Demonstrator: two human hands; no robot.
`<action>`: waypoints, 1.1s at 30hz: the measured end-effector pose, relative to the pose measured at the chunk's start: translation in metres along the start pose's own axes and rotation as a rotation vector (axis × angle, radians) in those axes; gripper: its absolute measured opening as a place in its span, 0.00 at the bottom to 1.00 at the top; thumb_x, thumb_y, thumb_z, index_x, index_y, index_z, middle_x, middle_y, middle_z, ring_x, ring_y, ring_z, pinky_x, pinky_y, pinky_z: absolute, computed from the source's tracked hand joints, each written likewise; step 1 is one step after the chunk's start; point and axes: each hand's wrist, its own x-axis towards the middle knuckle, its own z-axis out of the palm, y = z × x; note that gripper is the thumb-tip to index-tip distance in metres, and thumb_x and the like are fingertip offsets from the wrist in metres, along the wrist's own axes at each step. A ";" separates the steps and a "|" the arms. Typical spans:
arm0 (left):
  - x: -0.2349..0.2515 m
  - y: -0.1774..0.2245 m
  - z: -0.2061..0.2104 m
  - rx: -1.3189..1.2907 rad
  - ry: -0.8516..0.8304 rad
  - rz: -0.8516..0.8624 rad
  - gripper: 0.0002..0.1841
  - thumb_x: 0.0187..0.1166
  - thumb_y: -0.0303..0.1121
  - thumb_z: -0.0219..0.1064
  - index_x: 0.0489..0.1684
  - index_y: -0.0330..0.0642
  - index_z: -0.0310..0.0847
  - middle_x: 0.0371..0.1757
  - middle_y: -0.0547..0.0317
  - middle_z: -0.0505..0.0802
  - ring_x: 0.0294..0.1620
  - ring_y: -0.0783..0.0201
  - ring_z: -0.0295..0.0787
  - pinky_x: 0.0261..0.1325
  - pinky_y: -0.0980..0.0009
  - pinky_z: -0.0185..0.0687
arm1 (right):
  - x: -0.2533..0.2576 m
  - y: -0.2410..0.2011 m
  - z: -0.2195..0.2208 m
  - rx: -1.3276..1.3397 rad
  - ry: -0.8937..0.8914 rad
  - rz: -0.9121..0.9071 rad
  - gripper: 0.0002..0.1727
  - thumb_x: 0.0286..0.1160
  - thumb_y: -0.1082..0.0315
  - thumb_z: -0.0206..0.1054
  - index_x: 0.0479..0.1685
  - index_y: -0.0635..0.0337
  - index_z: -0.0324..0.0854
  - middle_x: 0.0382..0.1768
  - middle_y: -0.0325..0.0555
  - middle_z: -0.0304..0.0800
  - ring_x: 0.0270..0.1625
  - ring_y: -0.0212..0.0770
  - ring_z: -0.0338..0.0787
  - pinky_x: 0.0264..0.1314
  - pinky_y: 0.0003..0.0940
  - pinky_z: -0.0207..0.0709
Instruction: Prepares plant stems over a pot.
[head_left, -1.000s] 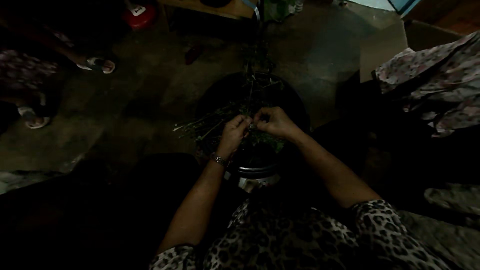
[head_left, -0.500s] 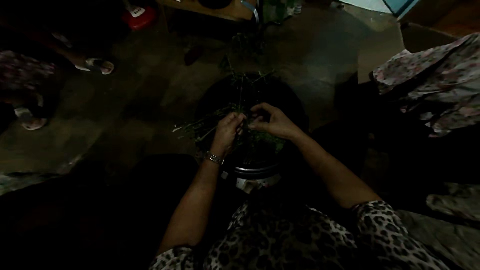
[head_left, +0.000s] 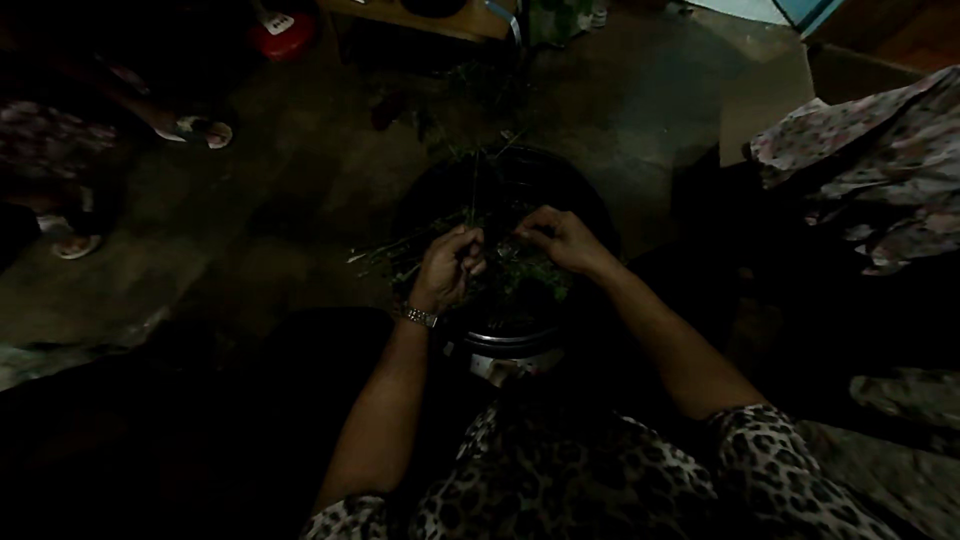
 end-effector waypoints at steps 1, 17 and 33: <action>-0.001 -0.001 0.001 -0.058 -0.037 -0.018 0.17 0.88 0.33 0.44 0.27 0.51 0.75 0.23 0.70 0.78 0.18 0.77 0.68 0.21 0.83 0.66 | 0.002 0.003 -0.001 -0.022 0.016 0.020 0.14 0.88 0.68 0.62 0.62 0.65 0.85 0.64 0.56 0.82 0.63 0.43 0.86 0.67 0.39 0.81; -0.008 0.002 0.002 -0.056 -0.266 -0.299 0.22 0.85 0.38 0.41 0.18 0.51 0.74 0.14 0.73 0.73 0.10 0.80 0.61 0.13 0.86 0.58 | 0.005 -0.003 0.018 0.400 -0.179 0.051 0.09 0.83 0.70 0.66 0.51 0.66 0.85 0.43 0.41 0.90 0.42 0.25 0.85 0.49 0.23 0.81; -0.001 -0.011 0.012 0.225 0.027 -0.089 0.10 0.91 0.29 0.52 0.40 0.43 0.77 0.20 0.66 0.80 0.12 0.78 0.69 0.14 0.85 0.68 | 0.002 -0.008 0.021 0.279 -0.145 0.072 0.12 0.87 0.67 0.64 0.57 0.68 0.79 0.40 0.48 0.86 0.35 0.32 0.87 0.42 0.28 0.85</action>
